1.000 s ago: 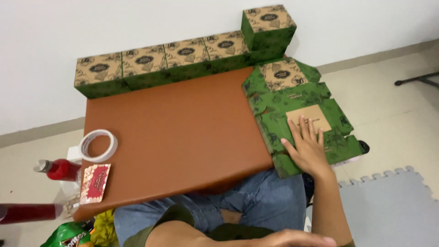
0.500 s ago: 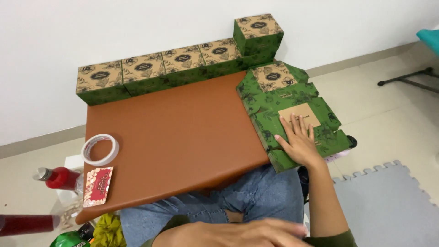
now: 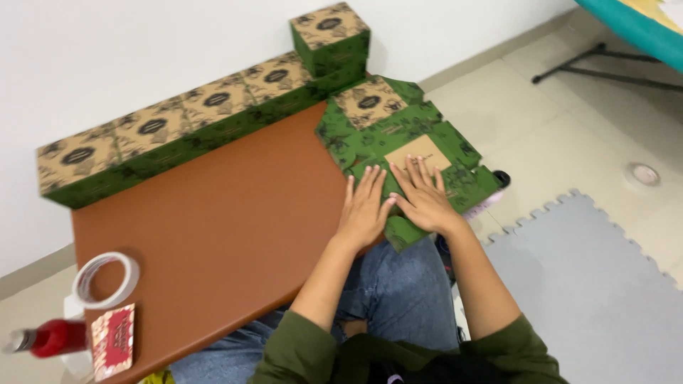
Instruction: Folding and assembling cardboard boxes from flat sheets and stacking them.
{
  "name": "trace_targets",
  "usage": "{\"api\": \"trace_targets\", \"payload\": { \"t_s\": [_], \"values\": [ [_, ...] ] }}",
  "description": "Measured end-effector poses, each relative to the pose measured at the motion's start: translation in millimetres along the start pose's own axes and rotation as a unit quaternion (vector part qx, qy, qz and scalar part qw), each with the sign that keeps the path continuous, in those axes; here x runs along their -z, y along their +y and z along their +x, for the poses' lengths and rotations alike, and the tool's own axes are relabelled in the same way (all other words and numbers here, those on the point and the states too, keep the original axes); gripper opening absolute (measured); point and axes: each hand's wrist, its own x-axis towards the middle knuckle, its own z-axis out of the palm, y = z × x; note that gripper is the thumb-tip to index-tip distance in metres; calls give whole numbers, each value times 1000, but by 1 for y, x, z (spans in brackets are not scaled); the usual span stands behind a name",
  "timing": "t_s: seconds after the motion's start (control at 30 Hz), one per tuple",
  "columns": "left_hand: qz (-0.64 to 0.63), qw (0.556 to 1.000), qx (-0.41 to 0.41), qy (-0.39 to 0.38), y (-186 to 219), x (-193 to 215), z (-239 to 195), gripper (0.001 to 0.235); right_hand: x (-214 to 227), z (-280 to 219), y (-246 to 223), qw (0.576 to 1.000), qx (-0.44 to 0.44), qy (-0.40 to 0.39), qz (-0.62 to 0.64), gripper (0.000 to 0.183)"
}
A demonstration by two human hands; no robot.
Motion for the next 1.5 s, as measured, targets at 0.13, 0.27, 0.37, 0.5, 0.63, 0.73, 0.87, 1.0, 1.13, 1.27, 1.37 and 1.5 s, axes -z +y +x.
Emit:
{"api": "trace_targets", "payload": {
  "t_s": [0.13,0.27,0.37,0.5,0.63,0.73,0.87,1.0,1.13,1.27,1.37,1.5],
  "values": [
    [30,999,-1,-17,0,-3,-2,60,28,-22,11,993,56,-6,99,61],
    [11,1000,-8,-20,-1,4,-3,66,70,-60,12,976,98,-38,191,61],
    [-14,999,-36,-28,-1,5,-5,76,72,-73,15,975,81,-46,200,57],
    [-45,996,-71,-28,-3,1,-6,81,70,-76,11,979,52,-25,193,53],
    [-70,995,-75,-19,-6,1,-6,86,79,-70,8,982,30,-39,181,55],
    [-116,991,-68,-11,-12,-1,-3,74,85,-64,7,989,13,-49,141,61],
    [-165,985,-52,-15,-17,-2,-2,38,90,-55,6,996,6,-80,48,67],
    [-209,977,-38,-21,-22,-4,1,26,94,-51,4,995,6,-98,17,69],
    [-224,974,-33,-23,-25,-4,0,19,94,-50,0,994,11,-104,3,70],
    [-245,969,-33,-22,-23,-2,0,20,90,-48,5,994,0,-106,11,68],
    [-240,970,-36,-17,-25,-4,0,22,96,-48,2,993,0,-115,23,66],
    [-237,971,-39,-10,-29,-7,1,23,113,-54,-11,989,-9,-123,82,58]
  ]
}}
